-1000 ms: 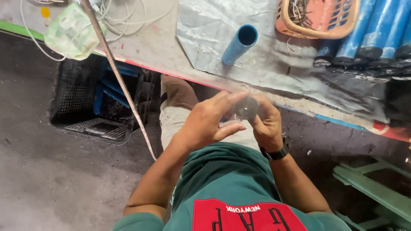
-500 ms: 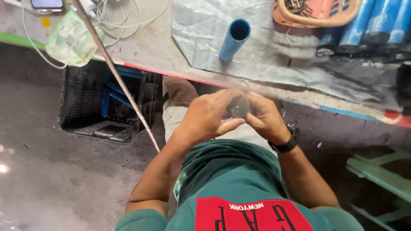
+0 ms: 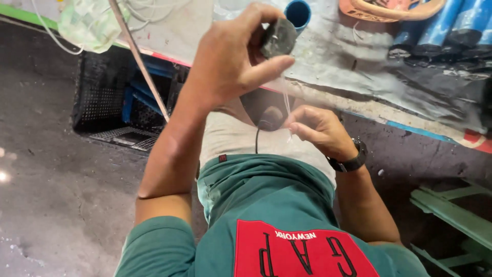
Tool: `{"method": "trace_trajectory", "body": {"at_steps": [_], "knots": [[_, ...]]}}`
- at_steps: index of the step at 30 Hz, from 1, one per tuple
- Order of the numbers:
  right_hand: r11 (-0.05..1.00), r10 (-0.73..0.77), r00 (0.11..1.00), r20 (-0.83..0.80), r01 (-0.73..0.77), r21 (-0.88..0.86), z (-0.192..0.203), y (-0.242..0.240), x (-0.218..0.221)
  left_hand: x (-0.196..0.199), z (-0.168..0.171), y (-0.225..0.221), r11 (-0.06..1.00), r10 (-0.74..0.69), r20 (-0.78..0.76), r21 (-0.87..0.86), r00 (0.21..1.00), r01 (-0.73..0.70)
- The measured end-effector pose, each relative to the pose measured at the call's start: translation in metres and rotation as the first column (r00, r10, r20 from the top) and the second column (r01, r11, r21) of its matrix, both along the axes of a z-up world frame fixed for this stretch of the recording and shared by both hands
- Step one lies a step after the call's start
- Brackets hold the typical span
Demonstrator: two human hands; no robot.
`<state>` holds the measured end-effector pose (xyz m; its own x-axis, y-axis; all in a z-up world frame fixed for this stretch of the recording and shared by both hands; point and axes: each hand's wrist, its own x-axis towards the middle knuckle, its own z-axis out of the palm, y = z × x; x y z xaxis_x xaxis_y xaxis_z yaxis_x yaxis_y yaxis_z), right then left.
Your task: Assembling candle molds by threading wicks through metal bases and fitting them into blue tubes.
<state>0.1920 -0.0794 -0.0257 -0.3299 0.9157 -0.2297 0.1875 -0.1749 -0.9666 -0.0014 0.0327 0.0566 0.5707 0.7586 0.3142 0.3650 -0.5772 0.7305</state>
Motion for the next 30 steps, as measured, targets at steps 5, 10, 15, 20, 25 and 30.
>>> {"method": "trace_trajectory", "body": {"at_steps": [5,10,15,20,25,30], "knots": [[0.998,-0.054,0.996,-0.07,0.052,-0.018,0.006,-0.001,0.001,-0.002,0.004,0.006,1.0,0.022,-0.048,0.02,0.999,-0.021],[0.969,-0.014,0.983,0.184,-0.032,0.244,0.005,0.006,-0.004,-0.004,0.012,0.006,1.0,0.028,-0.022,0.01,0.999,-0.028],[0.923,0.005,0.98,0.197,-0.08,0.376,0.017,0.008,-0.012,-0.002,0.023,0.001,0.99,0.106,-0.014,0.095,0.994,-0.104],[0.897,-0.156,0.971,0.18,0.064,0.437,0.02,0.021,-0.007,0.001,0.03,0.0,0.998,0.065,0.157,0.01,0.985,-0.068],[0.585,-0.394,0.901,0.178,0.097,0.805,0.058,0.072,0.006,-0.004,0.069,-0.001,0.969,0.011,0.27,0.235,0.963,-0.077],[0.347,-0.526,0.833,0.171,0.027,0.938,0.06,0.105,0.003,0.0,0.079,-0.006,0.967,-0.014,0.334,0.246,0.942,-0.073]]}}
